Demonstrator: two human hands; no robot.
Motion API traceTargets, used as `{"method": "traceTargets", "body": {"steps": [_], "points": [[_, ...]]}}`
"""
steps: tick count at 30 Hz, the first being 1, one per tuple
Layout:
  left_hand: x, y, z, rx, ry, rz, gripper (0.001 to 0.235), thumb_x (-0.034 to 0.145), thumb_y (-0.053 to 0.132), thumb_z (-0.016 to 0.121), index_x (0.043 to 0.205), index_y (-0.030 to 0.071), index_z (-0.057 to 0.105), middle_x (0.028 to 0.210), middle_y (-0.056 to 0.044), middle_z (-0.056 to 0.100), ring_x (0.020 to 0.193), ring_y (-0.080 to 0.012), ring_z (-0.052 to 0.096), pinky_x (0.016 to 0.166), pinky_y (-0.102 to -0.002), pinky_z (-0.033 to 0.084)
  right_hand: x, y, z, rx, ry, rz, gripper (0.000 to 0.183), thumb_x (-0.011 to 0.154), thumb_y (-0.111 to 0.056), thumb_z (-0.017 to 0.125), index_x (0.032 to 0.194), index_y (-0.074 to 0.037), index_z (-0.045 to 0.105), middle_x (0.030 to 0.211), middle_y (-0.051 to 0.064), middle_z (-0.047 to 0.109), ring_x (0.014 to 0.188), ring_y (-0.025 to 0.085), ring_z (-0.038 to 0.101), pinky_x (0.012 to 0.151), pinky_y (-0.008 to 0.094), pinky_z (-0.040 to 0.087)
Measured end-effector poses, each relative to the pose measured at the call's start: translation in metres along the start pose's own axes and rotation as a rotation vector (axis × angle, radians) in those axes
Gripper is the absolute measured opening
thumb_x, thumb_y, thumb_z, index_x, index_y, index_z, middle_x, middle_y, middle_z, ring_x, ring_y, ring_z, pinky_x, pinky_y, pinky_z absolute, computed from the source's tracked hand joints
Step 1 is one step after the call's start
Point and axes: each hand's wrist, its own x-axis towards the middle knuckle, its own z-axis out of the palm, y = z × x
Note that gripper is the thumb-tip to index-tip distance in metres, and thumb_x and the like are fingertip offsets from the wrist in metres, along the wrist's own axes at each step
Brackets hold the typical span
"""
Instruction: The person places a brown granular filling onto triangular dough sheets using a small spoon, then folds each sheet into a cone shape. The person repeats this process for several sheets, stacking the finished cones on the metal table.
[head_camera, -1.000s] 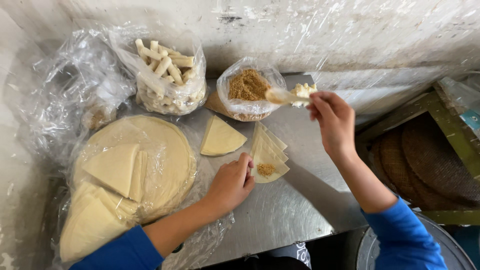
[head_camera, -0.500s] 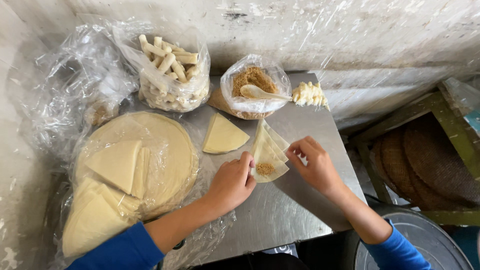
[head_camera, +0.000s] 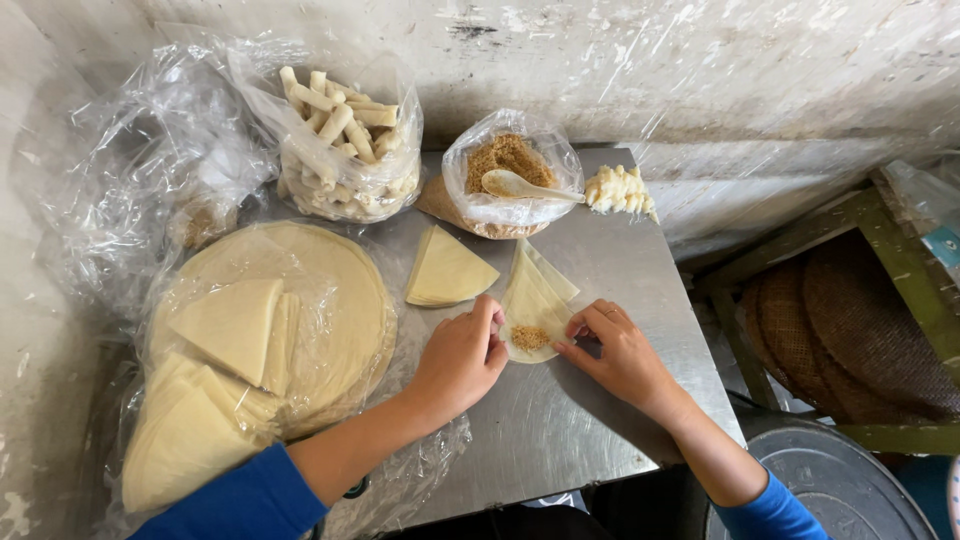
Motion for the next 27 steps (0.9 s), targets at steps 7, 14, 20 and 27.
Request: {"method": "traceTargets", "body": {"steps": [7, 14, 20, 27], "points": [[-0.005, 0.003, 0.002, 0.155, 0.036, 0.145, 0.044, 0.082, 0.004, 0.073, 0.116, 0.007, 0.045, 0.091, -0.008, 0.065, 0.087, -0.0285, 0.065, 0.079, -0.044, 0.046, -0.003, -0.005, 0.007, -0.076, 0.038, 0.116, 0.029, 0.085, -0.022, 0.078, 0.098, -0.003, 0.061, 0.088, 0.008, 0.066, 0.085, 0.023, 0.067, 0.073, 0.035, 0.056], [-0.005, 0.010, -0.003, 0.149, -0.013, 0.222, 0.050, 0.079, 0.004, 0.077, 0.118, 0.009, 0.046, 0.096, -0.004, 0.067, 0.092, -0.0270, 0.063, 0.082, -0.044, 0.042, -0.005, -0.006, 0.011, -0.146, 0.059, 0.040, 0.017, 0.087, -0.014, 0.076, 0.092, -0.004, 0.062, 0.086, 0.009, 0.068, 0.084, 0.025, 0.068, 0.071, 0.036, 0.056], [-0.004, 0.009, -0.004, 0.121, -0.049, 0.161, 0.045, 0.075, 0.009, 0.081, 0.110, 0.009, 0.052, 0.099, -0.003, 0.071, 0.097, -0.0259, 0.065, 0.085, -0.044, 0.042, -0.012, -0.001, 0.018, 0.084, 0.136, -0.024, 0.032, 0.086, -0.003, 0.077, 0.108, 0.000, 0.054, 0.094, 0.010, 0.066, 0.086, 0.020, 0.073, 0.076, 0.031, 0.061], [-0.002, 0.008, -0.005, 0.178, -0.036, 0.211, 0.012, 0.076, 0.011, 0.078, 0.087, 0.012, 0.073, 0.094, 0.001, 0.074, 0.095, -0.0240, 0.064, 0.085, -0.041, 0.042, -0.013, 0.000, 0.023, 0.050, 0.191, -0.284, 0.042, 0.088, 0.003, 0.074, 0.122, -0.001, 0.050, 0.111, 0.014, 0.064, 0.098, 0.023, 0.074, 0.084, 0.031, 0.062]]}}
